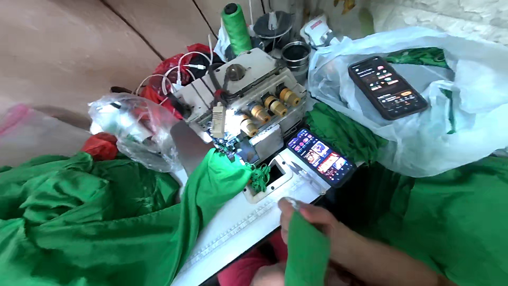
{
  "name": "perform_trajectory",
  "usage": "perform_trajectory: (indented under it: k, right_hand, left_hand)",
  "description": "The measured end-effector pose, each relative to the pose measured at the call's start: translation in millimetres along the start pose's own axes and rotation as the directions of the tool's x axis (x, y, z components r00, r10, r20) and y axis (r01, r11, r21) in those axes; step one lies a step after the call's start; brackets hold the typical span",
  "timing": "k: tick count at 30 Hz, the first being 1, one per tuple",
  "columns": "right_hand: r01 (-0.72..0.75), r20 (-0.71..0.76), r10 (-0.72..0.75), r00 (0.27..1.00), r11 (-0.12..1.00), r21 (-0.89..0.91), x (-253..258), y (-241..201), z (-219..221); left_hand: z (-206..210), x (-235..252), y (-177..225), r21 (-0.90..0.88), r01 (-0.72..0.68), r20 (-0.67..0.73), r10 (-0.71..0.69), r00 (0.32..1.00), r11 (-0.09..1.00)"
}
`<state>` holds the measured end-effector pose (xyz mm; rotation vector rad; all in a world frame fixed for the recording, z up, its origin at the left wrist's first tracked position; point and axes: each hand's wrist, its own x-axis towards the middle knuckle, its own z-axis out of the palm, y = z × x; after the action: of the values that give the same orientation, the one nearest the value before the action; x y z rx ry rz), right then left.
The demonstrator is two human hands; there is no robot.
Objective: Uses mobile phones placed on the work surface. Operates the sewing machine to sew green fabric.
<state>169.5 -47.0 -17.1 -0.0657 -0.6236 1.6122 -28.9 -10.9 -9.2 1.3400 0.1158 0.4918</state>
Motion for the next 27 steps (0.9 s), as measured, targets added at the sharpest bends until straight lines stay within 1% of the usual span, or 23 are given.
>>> perform_trajectory:
  k: [1,2,3,4,5,6,7,8,9,10,11,12,13,14,15,16,17,19,22,25,27]
  right_hand:
    - [0.056,0.033,-0.050,0.998,0.977,-0.204,1,-8,-5]
    - [0.111,0.057,-0.095,0.994,0.890,-0.443,2,-14,-10]
    - [0.154,0.089,-0.127,0.988,0.745,-0.649,2,-19,-13]
    - [0.184,0.120,-0.145,0.982,0.620,-0.762,3,-22,-15]
    - [0.221,0.159,-0.159,0.974,0.546,-0.808,4,-21,-14]
    - [0.258,0.198,-0.170,0.965,0.515,-0.817,6,-17,-14]
    - [0.281,0.227,-0.168,0.959,0.504,-0.817,9,-13,-11]
    - [0.289,0.240,-0.160,0.957,0.511,-0.810,13,-10,-8]
    - [0.290,0.241,-0.160,0.957,0.528,-0.798,18,-7,-4]
    - [0.284,0.226,-0.173,0.959,0.536,-0.795,24,-6,1]
    - [0.267,0.191,-0.195,0.962,0.523,-0.809,30,-7,4]
    - [0.235,0.134,-0.230,0.964,0.500,-0.834,36,-9,6]
    - [0.200,0.071,-0.268,0.961,0.491,-0.848,43,-12,7]
    - [0.170,0.018,-0.292,0.956,0.506,-0.845,50,-15,4]
    - [0.137,-0.037,-0.306,0.951,0.530,-0.837,57,-18,0]
    - [0.099,-0.098,-0.309,0.946,0.564,-0.820,63,-19,-6]
    - [0.056,-0.165,-0.307,0.937,0.598,-0.799,67,-18,-12]
    - [-0.025,-0.285,-0.301,0.910,0.647,-0.762,70,-16,-22]
    - [-0.103,-0.385,-0.285,0.878,0.674,-0.732,66,-12,-29]
    - [-0.061,-0.379,-0.303,0.874,0.707,-0.705,65,-10,-29]
    - [-0.035,-0.361,-0.317,0.877,0.707,-0.706,67,-11,-30]
  left_hand:
    - [-4,-3,-2,0.087,-0.010,-0.055,0.015,0.998,0.996]
    - [-12,-5,-1,0.122,-0.048,-0.130,0.064,0.989,0.991]
    - [-22,-7,6,0.107,-0.086,-0.198,0.106,0.974,0.990]
    - [-32,-8,17,0.062,-0.112,-0.240,0.123,0.963,0.992]
    - [-40,-9,28,0.025,-0.087,-0.241,0.090,0.966,0.996]
    - [-47,-8,40,0.055,-0.010,-0.186,0.020,0.982,0.998]
    - [-50,-4,50,0.136,0.078,-0.101,-0.064,0.993,0.988]
    - [-52,2,59,0.229,0.139,-0.025,-0.137,0.990,0.963]
    - [-53,11,68,0.322,0.166,-0.001,-0.175,0.985,0.932]
    - [-52,22,76,0.425,0.153,-0.039,-0.151,0.988,0.892]
    - [-55,34,84,0.544,0.114,-0.099,-0.071,0.993,0.831]
    - [-60,48,91,0.672,0.065,-0.149,0.049,0.988,0.737]
    - [-68,63,97,0.791,0.036,-0.176,0.170,0.970,0.611]
    - [-75,79,99,0.878,0.043,-0.191,0.268,0.944,0.476]
    - [-84,93,97,0.934,0.069,-0.191,0.328,0.925,0.349]
    - [-93,104,92,0.963,0.109,-0.191,0.340,0.921,0.247]
    - [-99,112,84,0.972,0.143,-0.199,0.325,0.924,0.189]
    - [-107,121,68,0.972,0.184,-0.220,0.278,0.935,0.150]
    - [-109,120,58,0.969,0.199,-0.232,0.275,0.933,0.143]
    - [-112,118,58,0.956,0.194,-0.250,0.266,0.931,0.218]
    - [-114,119,59,0.944,0.187,-0.260,0.261,0.930,0.273]
